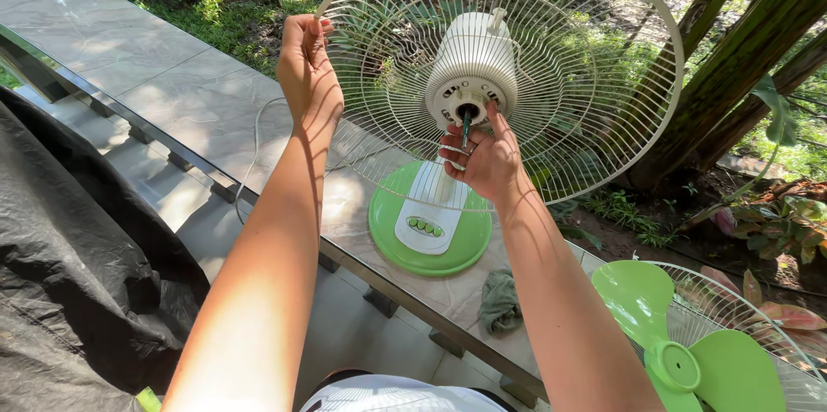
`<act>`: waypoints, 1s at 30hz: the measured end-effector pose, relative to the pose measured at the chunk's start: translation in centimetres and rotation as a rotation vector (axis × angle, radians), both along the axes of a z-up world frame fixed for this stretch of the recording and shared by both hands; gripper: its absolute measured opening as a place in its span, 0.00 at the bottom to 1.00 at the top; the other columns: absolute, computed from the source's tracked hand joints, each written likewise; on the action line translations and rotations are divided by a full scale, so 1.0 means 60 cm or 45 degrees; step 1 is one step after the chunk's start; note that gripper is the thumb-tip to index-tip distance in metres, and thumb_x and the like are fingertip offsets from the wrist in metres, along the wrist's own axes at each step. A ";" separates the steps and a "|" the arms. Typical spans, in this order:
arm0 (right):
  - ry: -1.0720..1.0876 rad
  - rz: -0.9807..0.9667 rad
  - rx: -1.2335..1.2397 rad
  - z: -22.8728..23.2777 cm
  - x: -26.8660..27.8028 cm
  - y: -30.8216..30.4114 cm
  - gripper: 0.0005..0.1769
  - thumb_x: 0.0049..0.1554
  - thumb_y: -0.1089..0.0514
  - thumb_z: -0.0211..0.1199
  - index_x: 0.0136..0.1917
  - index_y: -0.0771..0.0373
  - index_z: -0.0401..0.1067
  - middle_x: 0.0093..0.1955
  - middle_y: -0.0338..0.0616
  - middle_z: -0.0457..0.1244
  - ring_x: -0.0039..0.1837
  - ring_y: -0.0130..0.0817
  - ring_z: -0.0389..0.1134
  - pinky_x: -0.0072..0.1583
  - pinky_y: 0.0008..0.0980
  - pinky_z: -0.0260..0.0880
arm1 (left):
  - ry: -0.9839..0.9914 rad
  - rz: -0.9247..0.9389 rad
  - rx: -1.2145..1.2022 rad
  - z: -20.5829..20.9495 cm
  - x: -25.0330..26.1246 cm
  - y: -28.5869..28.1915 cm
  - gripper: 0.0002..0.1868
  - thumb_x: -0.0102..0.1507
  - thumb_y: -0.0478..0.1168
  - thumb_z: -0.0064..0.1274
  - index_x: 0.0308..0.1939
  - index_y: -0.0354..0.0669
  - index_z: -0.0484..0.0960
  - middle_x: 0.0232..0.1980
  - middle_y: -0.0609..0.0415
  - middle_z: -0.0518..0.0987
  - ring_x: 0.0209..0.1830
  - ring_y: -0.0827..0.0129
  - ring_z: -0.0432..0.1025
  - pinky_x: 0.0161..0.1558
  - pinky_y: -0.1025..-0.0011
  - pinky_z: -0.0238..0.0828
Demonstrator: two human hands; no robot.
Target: The person disassembles a green table fan on a tiled balcony. They remove the front grille, unscrew the central hub nut, detach the fan blades, and then use a screwdriver to loosen and remove the rear grille screws.
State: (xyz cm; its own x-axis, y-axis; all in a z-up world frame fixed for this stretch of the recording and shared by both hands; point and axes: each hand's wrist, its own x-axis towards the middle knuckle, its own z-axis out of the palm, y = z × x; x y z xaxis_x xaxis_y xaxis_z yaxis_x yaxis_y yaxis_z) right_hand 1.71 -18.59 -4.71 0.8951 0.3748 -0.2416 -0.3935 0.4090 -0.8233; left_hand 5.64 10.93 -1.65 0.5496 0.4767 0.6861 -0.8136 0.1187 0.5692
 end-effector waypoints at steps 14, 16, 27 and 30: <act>0.055 0.015 0.102 -0.023 0.000 -0.040 0.38 0.63 0.28 0.47 0.56 0.67 0.72 0.49 0.48 0.65 0.51 0.42 0.66 0.53 0.43 0.66 | -0.047 0.282 0.001 -0.001 -0.023 -0.029 0.08 0.79 0.33 0.47 0.60 0.37 0.76 0.58 0.50 0.72 0.57 0.67 0.66 0.66 0.66 0.67; 0.089 -0.025 0.028 -0.028 -0.005 -0.046 0.39 0.62 0.27 0.46 0.56 0.66 0.71 0.49 0.48 0.66 0.51 0.42 0.67 0.53 0.43 0.66 | 0.229 1.033 0.406 -0.010 -0.055 -0.065 0.21 0.72 0.36 0.50 0.70 0.47 0.69 0.67 0.51 0.73 0.68 0.63 0.67 0.69 0.61 0.67; -0.028 -0.228 -0.505 0.051 -0.018 -0.066 0.37 0.60 0.27 0.49 0.54 0.63 0.73 0.45 0.47 0.68 0.45 0.37 0.68 0.48 0.39 0.67 | 1.191 0.076 0.306 -0.062 -0.072 -0.240 0.19 0.68 0.53 0.52 0.41 0.38 0.74 0.36 0.46 0.72 0.36 0.55 0.67 0.38 0.54 0.60; -0.398 -0.505 -0.844 0.097 -0.039 -0.061 0.28 0.61 0.36 0.56 0.49 0.65 0.75 0.40 0.45 0.69 0.40 0.34 0.68 0.43 0.36 0.67 | 1.280 -0.105 0.444 -0.118 -0.006 -0.257 0.23 0.65 0.55 0.50 0.36 0.35 0.78 0.35 0.44 0.77 0.35 0.57 0.74 0.37 0.56 0.67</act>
